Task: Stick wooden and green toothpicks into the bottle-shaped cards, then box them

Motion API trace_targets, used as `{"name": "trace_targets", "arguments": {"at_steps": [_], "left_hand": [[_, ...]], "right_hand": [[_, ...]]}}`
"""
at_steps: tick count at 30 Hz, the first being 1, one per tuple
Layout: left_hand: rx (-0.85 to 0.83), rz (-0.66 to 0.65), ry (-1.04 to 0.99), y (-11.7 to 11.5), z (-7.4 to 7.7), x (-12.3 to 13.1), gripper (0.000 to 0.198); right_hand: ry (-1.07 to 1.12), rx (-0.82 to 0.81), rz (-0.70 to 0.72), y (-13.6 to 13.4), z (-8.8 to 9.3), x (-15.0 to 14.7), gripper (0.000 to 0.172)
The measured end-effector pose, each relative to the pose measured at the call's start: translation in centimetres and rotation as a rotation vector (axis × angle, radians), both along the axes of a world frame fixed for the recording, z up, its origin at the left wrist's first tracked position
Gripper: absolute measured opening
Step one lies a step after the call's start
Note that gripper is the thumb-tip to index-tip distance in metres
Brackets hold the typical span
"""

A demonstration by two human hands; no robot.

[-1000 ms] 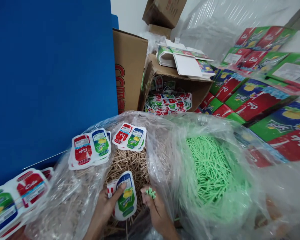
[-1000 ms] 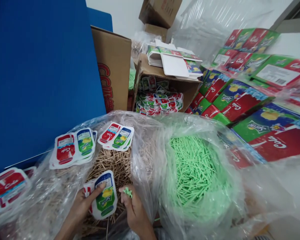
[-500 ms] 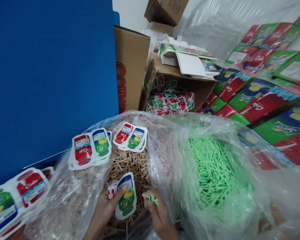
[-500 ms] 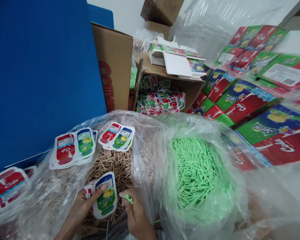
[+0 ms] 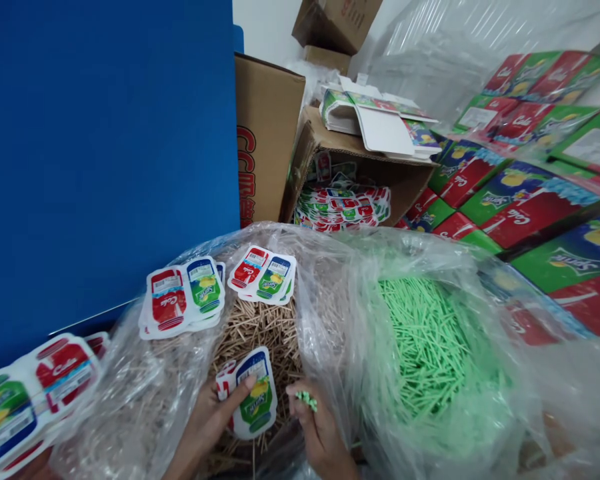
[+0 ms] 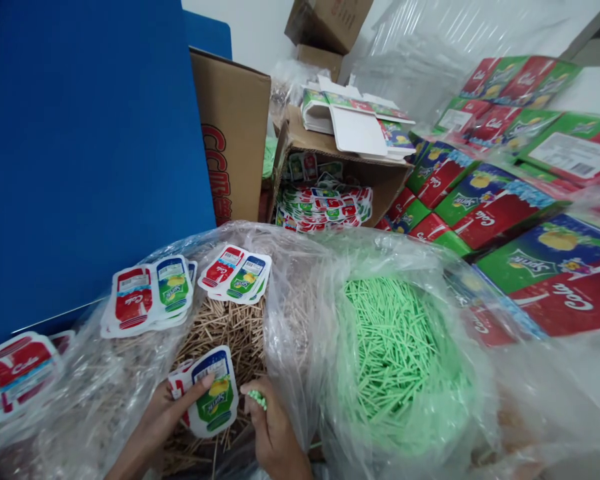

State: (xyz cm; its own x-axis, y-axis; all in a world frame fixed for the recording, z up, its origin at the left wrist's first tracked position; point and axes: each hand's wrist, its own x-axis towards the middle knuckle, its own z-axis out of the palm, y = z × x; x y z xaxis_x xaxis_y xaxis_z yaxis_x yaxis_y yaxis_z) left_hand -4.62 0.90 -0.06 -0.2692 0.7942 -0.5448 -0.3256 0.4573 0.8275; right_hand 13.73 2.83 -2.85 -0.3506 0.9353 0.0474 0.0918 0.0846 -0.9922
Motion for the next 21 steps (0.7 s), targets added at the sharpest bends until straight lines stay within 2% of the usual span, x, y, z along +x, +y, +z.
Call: {"name": "trace_targets", "arguments": {"at_steps": [3, 8, 14, 18, 21], "left_hand": [[-0.004, -0.009, -0.037, -0.2, 0.0, 0.0, 0.036], [0.001, -0.015, 0.031, -0.6, -0.5, -0.1, 0.036], [0.024, -0.152, 0.187, -0.6, -0.8, 0.2, 0.029], [0.082, -0.251, 0.356, -0.6, -0.8, 0.5, 0.022], [0.074, -0.269, 0.396, -0.6, -1.1, 0.9, 0.02]], "right_hand": [[0.012, -0.064, -0.088, -0.3, 0.3, -0.4, 0.035], [0.027, -0.096, -0.08, -0.2, 0.4, -0.5, 0.037], [0.072, -0.161, -0.072, 0.2, -0.1, -0.6, 0.036], [0.302, -0.265, -0.143, 1.1, 0.4, -1.2, 0.033], [0.501, -0.395, -0.224, 2.1, 1.9, -1.6, 0.031]]}}
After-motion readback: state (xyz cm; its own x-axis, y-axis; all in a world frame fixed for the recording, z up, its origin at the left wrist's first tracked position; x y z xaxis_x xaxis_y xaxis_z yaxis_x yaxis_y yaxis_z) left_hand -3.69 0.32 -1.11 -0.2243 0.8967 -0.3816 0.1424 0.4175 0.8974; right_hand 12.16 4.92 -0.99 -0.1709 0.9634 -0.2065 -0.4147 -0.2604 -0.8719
